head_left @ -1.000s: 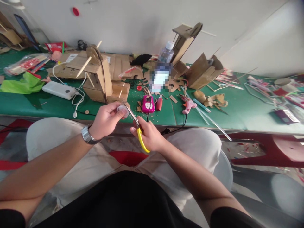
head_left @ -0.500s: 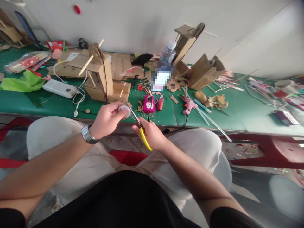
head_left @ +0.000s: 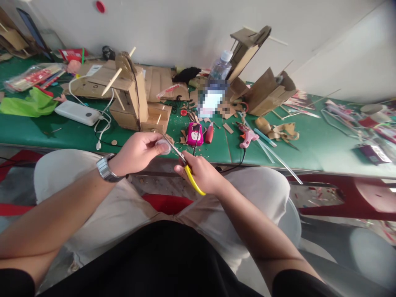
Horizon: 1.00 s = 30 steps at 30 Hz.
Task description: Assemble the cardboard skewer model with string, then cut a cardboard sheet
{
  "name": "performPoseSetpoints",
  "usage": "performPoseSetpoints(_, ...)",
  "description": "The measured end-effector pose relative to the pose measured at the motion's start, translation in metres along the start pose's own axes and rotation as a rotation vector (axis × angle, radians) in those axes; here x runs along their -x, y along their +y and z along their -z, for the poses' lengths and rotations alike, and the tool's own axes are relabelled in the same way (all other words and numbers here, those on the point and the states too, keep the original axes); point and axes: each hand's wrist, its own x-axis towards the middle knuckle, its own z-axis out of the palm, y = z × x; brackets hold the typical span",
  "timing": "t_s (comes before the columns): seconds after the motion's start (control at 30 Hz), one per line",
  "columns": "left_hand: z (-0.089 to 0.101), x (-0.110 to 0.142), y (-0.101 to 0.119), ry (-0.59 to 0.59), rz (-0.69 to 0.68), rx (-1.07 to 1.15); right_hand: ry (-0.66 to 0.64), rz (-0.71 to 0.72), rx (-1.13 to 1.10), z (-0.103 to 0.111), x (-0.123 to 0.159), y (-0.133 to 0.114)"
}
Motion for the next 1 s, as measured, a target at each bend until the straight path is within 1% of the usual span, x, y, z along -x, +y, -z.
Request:
performPoseSetpoints(0.13, 0.009, -0.001, 0.0, -0.048, -0.017, -0.112, -0.047, 0.033, 0.021, 0.004, 0.001, 0.0)
performPoseSetpoints(0.27, 0.013, -0.001, -0.003, -0.08, -0.027, -0.192, -0.08, 0.015, 0.053, 0.003, -0.001, 0.004)
performPoseSetpoints(0.47, 0.016, -0.001, -0.003, -0.122, 0.004, -0.208, -0.084, -0.019, 0.108, 0.005, -0.004, 0.006)
performPoseSetpoints(0.63, 0.017, -0.001, -0.004, -0.145, 0.017, -0.223, -0.127, 0.01, 0.114, 0.01, -0.002, 0.005)
performPoseSetpoints(0.73, 0.018, -0.003, -0.007, -0.132, 0.026, -0.222, -0.14, 0.021, 0.123, 0.011, -0.001, 0.005)
performPoseSetpoints(0.83, 0.019, -0.006, -0.009, -0.099, 0.016, -0.2, -0.123, 0.01, 0.127, 0.009, -0.001, 0.005)
performPoseSetpoints(1.0, 0.019, -0.006, -0.01, -0.049, 0.006, -0.152, -0.169, -0.025, 0.037, 0.009, -0.003, 0.005)
